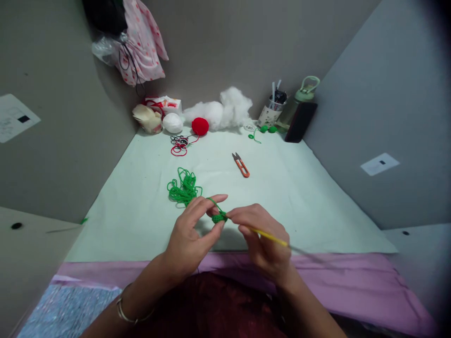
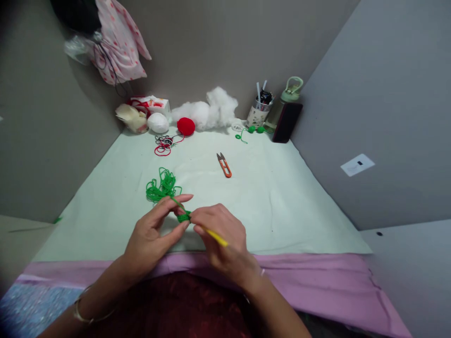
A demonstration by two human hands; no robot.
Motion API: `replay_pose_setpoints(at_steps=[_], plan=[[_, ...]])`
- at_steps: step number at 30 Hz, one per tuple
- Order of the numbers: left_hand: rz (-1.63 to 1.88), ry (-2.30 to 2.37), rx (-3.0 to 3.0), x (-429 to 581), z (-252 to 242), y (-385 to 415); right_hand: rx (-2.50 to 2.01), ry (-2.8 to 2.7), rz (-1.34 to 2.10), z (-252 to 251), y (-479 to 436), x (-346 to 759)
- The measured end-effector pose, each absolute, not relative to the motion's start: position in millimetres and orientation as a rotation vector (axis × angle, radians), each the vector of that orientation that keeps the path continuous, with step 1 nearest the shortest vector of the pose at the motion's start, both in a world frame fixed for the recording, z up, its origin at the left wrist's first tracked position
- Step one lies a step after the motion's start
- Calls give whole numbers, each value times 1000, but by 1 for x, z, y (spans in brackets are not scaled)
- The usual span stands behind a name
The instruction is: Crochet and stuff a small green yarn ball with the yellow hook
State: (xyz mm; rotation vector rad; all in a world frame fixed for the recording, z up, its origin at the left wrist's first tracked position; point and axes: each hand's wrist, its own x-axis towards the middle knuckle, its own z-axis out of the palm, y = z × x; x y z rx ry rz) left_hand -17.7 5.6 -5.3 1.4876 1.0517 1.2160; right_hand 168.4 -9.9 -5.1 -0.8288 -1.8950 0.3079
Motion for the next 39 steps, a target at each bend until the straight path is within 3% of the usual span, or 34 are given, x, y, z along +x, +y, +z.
replay_pose_setpoints(at_steps=[3,6,10,14,17,33,39], plan=[[1198,947,1213,-14,-6,3,-847,-2019,-48,-14,-10,167],[1072,719,804,-11,-7,2,-859,-1993,-181,-25,-11,166],[957,615,557,-14,-8,7,-813,-1773,193,-28,-13,165],[1007,654,613,-18,-9,11,-793,-1355,728,-19,-9,162],[1008,664,724,-16,-11,8,-728,-1223,940,-17,-5,158],[928,518,751,-17,-16,9,-696,-987,1257,-13,2,162],[1033,717,998,-12,-15,1,-814,-1263,992,-21,-4,158]])
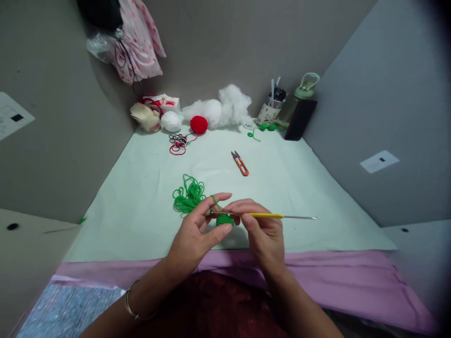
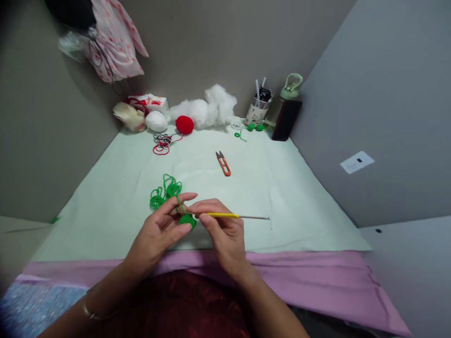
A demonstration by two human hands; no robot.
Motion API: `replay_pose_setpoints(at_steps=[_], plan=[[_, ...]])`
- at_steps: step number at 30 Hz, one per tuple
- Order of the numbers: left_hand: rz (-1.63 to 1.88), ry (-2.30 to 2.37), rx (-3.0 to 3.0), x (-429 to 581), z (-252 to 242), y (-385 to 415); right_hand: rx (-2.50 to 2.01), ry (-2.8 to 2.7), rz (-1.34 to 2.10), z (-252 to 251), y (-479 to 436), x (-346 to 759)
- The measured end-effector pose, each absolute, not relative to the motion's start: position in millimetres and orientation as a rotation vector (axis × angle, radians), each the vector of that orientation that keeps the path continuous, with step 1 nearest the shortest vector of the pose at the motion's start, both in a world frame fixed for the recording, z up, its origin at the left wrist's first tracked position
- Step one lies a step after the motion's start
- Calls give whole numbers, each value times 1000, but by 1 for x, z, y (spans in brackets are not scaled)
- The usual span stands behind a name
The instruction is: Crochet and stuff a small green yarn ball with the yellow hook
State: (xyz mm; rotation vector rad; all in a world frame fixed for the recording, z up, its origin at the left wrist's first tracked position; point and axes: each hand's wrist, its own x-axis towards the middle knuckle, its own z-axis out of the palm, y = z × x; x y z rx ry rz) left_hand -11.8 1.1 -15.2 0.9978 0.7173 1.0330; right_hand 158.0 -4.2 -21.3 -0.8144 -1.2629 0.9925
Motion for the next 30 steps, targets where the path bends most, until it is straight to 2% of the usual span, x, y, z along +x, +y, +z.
replay_pose_setpoints(at_steps=[13,18,22,30], plan=[[1043,768,1051,-18,-19,5,-736,-1030,1185,-19,-1,158],[1048,802,1073,-20,-15,5,-761,-1108,1132,-15,-3,162],[1075,881,1090,-19,-10,3,-828,-1290,938,-13,-11,165],[1229,990,1053,-10,-10,0,-864,-1905,209,-29,-15,168]])
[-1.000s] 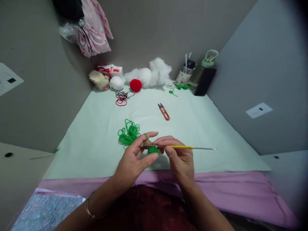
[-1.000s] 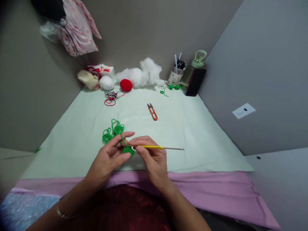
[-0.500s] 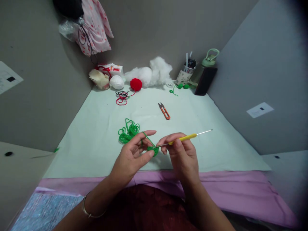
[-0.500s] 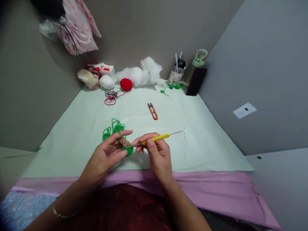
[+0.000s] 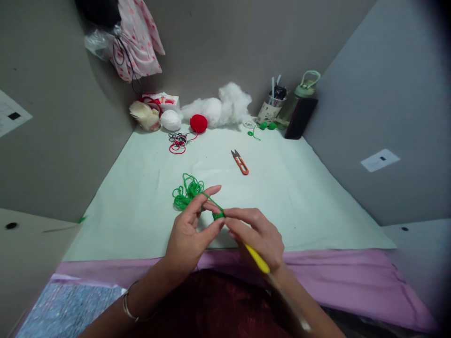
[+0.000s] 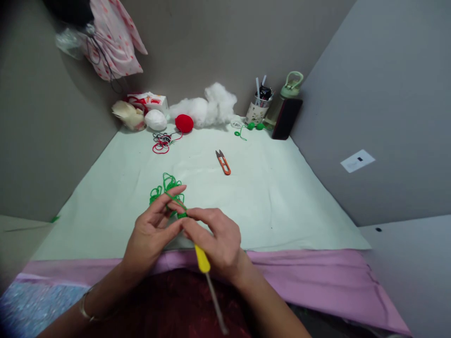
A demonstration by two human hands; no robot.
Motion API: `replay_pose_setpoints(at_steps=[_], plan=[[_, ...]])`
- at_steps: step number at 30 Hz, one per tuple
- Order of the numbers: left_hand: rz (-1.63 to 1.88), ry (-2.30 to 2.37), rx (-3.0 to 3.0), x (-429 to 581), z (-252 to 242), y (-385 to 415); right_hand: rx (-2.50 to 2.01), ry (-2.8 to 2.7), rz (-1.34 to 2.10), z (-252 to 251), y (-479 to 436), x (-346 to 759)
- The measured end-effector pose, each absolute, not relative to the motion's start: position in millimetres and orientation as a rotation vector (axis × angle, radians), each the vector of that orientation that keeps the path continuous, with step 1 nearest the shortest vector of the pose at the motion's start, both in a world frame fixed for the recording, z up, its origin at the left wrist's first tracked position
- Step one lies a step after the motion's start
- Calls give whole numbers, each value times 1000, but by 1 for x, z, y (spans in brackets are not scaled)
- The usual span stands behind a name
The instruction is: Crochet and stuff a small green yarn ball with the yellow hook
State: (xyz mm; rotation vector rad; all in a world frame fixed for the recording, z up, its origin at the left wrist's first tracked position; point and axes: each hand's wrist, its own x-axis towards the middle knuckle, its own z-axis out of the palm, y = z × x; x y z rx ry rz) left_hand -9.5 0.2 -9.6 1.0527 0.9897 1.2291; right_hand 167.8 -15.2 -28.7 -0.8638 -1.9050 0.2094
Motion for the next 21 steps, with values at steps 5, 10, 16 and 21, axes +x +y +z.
replay_pose_setpoints(at_steps=[5,10,16,21], plan=[[1037,714,643,-10,-9,5,-919,-1864,139,-30,-18,165],[972,615,514,-17,-10,13,-874,-1357,635,-19,-14,160],[1006,660,761,-13,-10,8,-805,-1293,900,-18,-6,155],[1104,757,829,-9,-12,6,-913,-1586,501,-21,-13,155]])
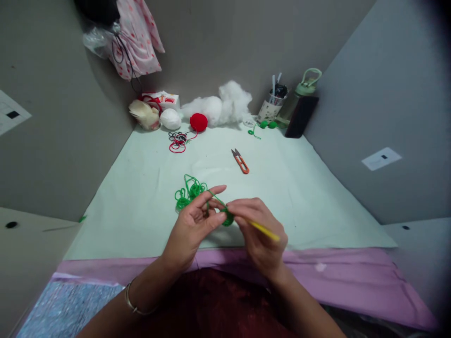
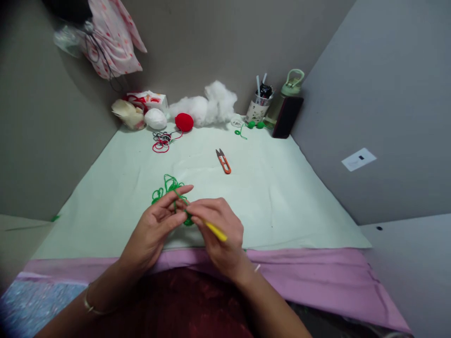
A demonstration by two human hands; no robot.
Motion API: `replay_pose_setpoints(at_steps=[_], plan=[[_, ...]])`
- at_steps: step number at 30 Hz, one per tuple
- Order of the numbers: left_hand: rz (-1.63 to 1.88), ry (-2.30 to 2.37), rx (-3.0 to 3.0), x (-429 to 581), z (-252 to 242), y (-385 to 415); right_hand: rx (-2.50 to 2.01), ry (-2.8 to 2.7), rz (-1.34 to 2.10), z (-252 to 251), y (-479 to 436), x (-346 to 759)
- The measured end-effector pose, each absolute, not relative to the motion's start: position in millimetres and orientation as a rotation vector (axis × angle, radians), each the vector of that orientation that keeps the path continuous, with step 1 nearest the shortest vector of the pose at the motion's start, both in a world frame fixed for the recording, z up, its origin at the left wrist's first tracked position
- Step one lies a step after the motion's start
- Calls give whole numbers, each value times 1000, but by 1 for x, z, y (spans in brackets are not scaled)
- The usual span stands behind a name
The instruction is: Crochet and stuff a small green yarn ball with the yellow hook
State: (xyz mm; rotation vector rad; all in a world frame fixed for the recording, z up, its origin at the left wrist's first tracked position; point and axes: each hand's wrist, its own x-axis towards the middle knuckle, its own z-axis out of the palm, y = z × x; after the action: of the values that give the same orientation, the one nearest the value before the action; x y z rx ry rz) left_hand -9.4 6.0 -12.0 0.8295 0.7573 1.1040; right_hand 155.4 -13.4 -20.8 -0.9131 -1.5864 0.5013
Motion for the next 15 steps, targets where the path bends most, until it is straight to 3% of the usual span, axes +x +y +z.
replay_pose_setpoints(at_steps=[4,10,15], plan=[[967,644,615,-12,-12,11,-924,-1692,311,-19,-16,158],[951,578,536,-18,-9,16,-800,-1187,914,-12,-5,159],[983,649,845,-15,-14,9,-913,-1241,970,-19,-3,155]])
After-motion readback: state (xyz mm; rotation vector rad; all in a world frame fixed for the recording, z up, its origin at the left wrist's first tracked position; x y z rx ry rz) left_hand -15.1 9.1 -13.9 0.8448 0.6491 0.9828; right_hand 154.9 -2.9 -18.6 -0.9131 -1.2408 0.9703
